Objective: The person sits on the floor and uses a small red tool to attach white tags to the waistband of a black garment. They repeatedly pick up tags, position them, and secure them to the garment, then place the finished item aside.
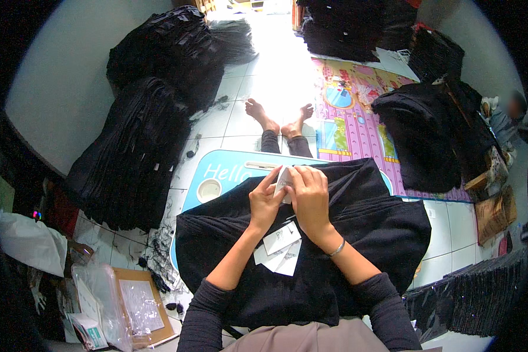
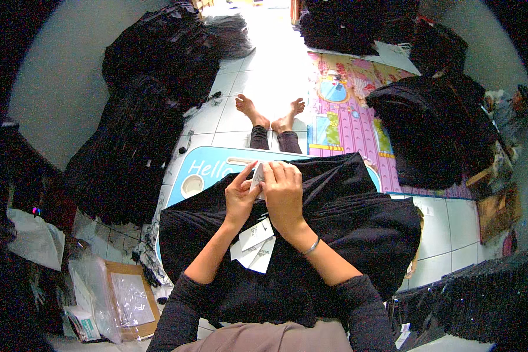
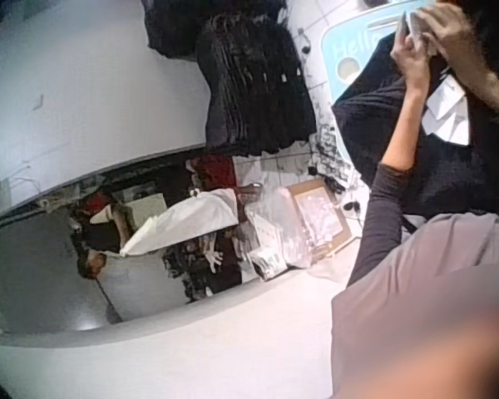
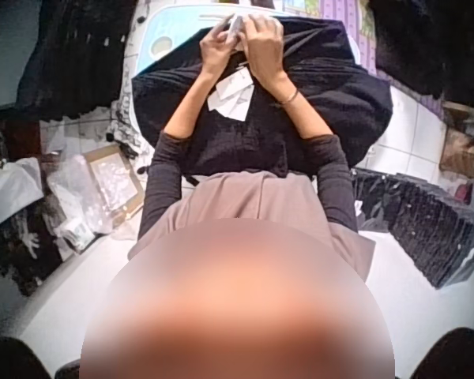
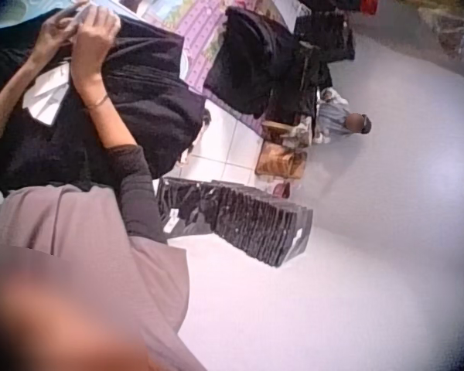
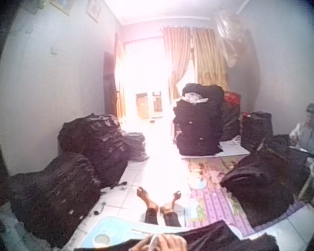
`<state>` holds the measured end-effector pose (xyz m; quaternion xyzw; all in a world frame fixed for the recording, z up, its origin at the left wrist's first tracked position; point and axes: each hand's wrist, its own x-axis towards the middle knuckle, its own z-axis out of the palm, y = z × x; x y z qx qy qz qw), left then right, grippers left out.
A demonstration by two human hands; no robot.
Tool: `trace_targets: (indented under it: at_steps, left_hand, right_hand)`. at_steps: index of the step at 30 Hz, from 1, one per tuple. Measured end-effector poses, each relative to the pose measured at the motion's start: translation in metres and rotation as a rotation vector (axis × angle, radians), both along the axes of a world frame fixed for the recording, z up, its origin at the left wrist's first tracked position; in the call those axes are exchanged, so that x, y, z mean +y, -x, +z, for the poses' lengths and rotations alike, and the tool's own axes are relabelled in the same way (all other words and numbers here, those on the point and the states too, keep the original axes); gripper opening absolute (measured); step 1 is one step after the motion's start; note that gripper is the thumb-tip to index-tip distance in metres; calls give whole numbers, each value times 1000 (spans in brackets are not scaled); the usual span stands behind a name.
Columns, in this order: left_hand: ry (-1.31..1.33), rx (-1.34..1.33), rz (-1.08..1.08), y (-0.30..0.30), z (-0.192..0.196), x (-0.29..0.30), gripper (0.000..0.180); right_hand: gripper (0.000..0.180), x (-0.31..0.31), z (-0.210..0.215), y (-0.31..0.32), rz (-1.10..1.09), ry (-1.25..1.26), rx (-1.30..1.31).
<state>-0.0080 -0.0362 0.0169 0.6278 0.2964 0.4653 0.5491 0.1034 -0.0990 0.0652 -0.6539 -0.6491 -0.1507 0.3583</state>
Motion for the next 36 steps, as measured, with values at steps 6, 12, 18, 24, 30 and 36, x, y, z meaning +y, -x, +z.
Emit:
trace_targets:
  at_steps: [6, 12, 18, 24, 30, 36]
  left_hand:
    - [33, -8, -77, 0, 1, -2, 50]
    - [18, 15, -50, 0, -2, -1, 42]
    - [17, -1, -57, -1, -6, 0, 41]
    - [-20, 15, -36, -2, -4, -1, 37]
    - [31, 51, -51, -1, 0, -2, 26]
    - [87, 14, -125, 1, 2, -1, 17]
  right_hand:
    - [31, 5, -10, -4, -27, -81, 34]
    - [29, 5, -14, -8, -12, -144, -12]
    - [25, 8, -19, -8, -38, -167, -71]
    - [19, 8, -19, -8, -58, -187, -81]
    - [17, 6, -13, -12, 54, -90, 312]
    - [10, 14, -2, -36, 269, 184, 1014]
